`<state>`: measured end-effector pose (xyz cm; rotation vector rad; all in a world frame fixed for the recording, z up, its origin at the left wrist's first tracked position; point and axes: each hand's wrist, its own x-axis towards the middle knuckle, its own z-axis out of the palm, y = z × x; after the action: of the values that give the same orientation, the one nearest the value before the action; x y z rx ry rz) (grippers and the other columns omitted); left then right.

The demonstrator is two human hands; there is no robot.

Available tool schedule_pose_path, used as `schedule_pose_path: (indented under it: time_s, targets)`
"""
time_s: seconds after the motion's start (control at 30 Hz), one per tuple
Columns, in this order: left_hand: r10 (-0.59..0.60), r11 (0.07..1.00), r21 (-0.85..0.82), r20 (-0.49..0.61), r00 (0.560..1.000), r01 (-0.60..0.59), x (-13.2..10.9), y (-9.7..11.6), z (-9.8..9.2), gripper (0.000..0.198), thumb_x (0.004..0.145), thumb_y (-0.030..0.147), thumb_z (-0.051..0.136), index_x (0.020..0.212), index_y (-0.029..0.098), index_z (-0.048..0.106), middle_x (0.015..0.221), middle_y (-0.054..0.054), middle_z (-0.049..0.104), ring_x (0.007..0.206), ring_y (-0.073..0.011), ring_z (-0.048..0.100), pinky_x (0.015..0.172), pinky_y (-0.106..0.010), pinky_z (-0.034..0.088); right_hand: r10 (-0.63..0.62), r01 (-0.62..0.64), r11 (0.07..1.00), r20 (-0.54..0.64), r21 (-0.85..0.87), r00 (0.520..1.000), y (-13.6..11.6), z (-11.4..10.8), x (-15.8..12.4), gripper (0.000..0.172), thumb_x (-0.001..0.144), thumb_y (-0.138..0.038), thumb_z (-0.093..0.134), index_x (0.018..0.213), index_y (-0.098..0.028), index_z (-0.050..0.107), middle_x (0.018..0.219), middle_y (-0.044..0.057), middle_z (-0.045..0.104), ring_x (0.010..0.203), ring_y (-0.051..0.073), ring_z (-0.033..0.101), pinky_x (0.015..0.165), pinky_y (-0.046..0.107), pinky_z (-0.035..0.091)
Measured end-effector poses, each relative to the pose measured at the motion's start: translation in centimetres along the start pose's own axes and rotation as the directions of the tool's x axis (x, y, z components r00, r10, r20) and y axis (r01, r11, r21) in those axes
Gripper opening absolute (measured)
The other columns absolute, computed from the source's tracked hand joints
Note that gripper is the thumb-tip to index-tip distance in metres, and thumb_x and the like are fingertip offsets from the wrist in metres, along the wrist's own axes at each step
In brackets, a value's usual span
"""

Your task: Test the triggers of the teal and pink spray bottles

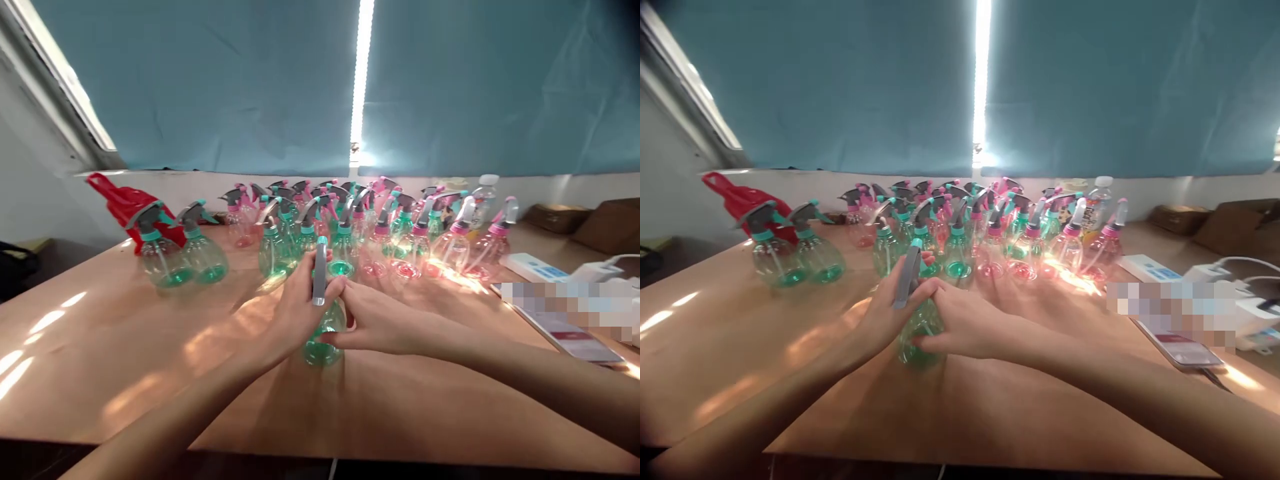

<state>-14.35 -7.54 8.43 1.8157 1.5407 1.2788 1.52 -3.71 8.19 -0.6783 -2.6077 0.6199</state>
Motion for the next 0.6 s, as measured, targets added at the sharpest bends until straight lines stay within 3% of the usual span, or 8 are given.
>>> schedule_pose_path:
  time_s: [0.13,0.2,0.3,0.4,0.5,0.6]
  targets:
    - [0.067,0.998,-0.022,0.054,0.996,-0.066,1.6,0.2,2.7,0.034,0.091,0.036,0.055,0.123,0.024,0.051,0.124,-0.007,0.061,0.1,-0.0222,0.064,0.087,-0.039,0.051,0.014,-0.02,0.997,-0.07,-0.08,0.997,3.3,-0.7,-2.4,0.047,0.086,-0.055,0.063,0.117,-0.021,0.054,0.11,0.011,0.064,0.089,0.028,0.065,0.072,0.043,0.056]
    - [0.066,0.997,-0.048,0.075,0.995,-0.063,2.1,0.6,3.6,0.032,0.091,0.033,0.054,0.121,0.024,0.051,0.122,-0.007,0.061,0.096,-0.021,0.064,0.085,-0.037,0.052,-0.019,0.01,0.994,-0.08,-0.109,0.997,5.7,-1.1,-3.6,0.052,0.087,-0.057,0.062,0.121,-0.019,0.053,0.12,0.013,0.061,0.101,0.03,0.064,0.081,0.046,0.055]
    - [0.063,0.996,-0.064,0.095,0.993,-0.057,2.7,1.1,4.3,0.031,0.091,0.032,0.053,0.121,0.025,0.053,0.121,-0.006,0.062,0.098,-0.0211,0.064,0.086,-0.036,0.052,-0.011,-0.001,0.993,-0.103,-0.114,0.995,9.4,-1.5,-5.3,0.044,0.094,-0.05,0.056,0.124,-0.019,0.054,0.123,0.013,0.062,0.111,0.028,0.062,0.092,0.047,0.053]
    - [0.046,0.997,-0.061,0.105,0.993,-0.039,3.2,1.1,4.8,0.034,0.088,0.031,0.054,0.122,0.027,0.053,0.123,-0.005,0.061,0.094,-0.0198,0.065,0.082,-0.035,0.053,-0.017,0.004,0.995,-0.119,-0.104,0.993,12.4,-1.1,-6.4,0.023,0.098,-0.037,0.051,0.111,-0.023,0.064,0.111,0.007,0.068,0.102,0.022,0.065,0.09,0.04,0.055]
    - [0.056,0.996,-0.074,0.071,0.996,-0.051,3.7,1.0,5.3,0.034,0.085,0.028,0.056,0.119,0.026,0.054,0.122,-0.004,0.062,0.087,-0.0175,0.065,0.075,-0.032,0.054,-0.044,0.029,0.995,-0.159,-0.098,0.986,14.0,0.0,-6.4,0.021,0.098,-0.027,0.051,0.11,-0.023,0.067,0.111,0.007,0.069,0.099,0.02,0.067,0.087,0.036,0.057]
    - [0.029,0.997,-0.073,0.054,0.998,-0.025,4.2,1.2,5.7,0.034,0.081,0.023,0.055,0.115,0.027,0.055,0.116,-0.003,0.065,0.087,-0.0176,0.067,0.072,-0.03,0.055,-0.082,0.071,0.995,-0.182,-0.065,0.98,14.8,1.4,-5.5,0.023,0.097,-0.024,0.052,0.114,-0.021,0.066,0.121,0.009,0.067,0.112,0.022,0.063,0.094,0.039,0.055]
